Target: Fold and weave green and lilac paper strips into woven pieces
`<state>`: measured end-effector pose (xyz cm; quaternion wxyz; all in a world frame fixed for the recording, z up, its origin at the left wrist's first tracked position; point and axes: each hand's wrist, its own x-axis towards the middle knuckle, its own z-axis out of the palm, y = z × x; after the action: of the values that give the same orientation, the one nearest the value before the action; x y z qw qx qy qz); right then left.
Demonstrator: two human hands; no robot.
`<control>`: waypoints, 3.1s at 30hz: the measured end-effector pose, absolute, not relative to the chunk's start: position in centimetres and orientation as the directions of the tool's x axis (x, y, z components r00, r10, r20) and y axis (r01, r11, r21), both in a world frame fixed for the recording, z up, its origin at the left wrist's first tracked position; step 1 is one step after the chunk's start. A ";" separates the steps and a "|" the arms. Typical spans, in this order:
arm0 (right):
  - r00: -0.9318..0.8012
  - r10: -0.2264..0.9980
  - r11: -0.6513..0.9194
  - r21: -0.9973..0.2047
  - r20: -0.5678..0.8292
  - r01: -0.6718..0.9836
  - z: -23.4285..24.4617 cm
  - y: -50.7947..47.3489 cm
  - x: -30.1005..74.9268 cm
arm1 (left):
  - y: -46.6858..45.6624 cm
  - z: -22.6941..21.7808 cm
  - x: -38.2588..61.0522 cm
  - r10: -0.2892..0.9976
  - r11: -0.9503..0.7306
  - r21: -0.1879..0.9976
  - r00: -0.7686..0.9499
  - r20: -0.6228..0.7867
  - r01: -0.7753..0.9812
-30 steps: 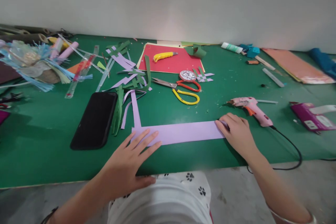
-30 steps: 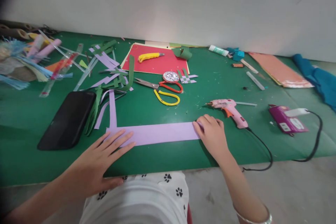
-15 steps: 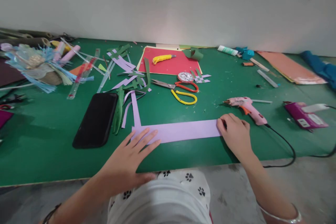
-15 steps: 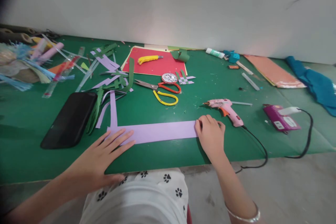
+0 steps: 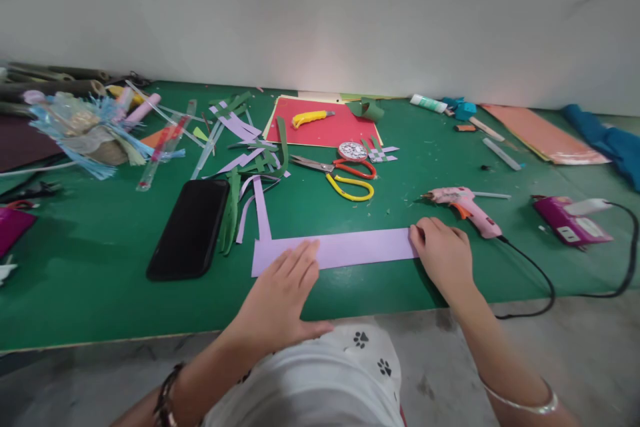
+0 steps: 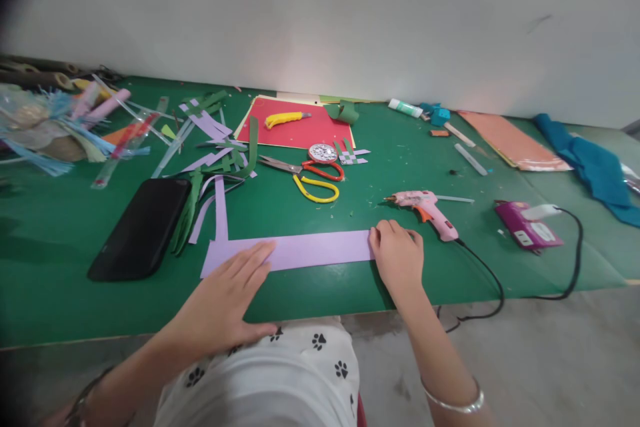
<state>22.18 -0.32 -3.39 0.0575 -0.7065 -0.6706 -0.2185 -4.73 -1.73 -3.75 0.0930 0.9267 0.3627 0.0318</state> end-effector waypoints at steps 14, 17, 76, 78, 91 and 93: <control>-0.165 0.873 0.059 0.235 0.459 0.970 -3.0 -1.2 19.8 | -1.6 -2.9 -2.8 0.679 -0.617 0.366 0.706 -0.201 0.697; -0.409 0.856 0.378 0.157 0.316 0.912 -3.5 -3.0 17.4 | -1.5 -2.7 -2.7 0.676 -0.613 0.373 0.707 -0.209 0.697; -0.532 0.599 0.550 0.174 0.598 0.817 1.8 2.1 17.9 | 3.2 3.5 -6.0 0.709 -0.704 0.051 0.698 0.095 0.708; -0.525 0.612 0.552 0.156 0.592 0.819 2.8 2.5 17.4 | 3.6 4.6 -6.1 0.710 -0.702 0.074 0.687 0.156 0.709; -0.510 0.620 0.590 0.075 0.596 0.804 4.0 4.1 16.0 | 4.0 4.4 -5.2 0.803 -0.593 0.271 0.582 0.128 0.759; -0.558 0.602 0.645 0.063 0.571 0.761 4.1 3.8 15.1 | 3.9 4.7 -5.1 0.801 -0.595 0.284 0.585 0.130 0.752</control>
<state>15.10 3.78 4.09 0.2594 -0.3920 -0.8692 -0.1535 -5.12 3.95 4.71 0.0998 0.8846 0.4387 0.1229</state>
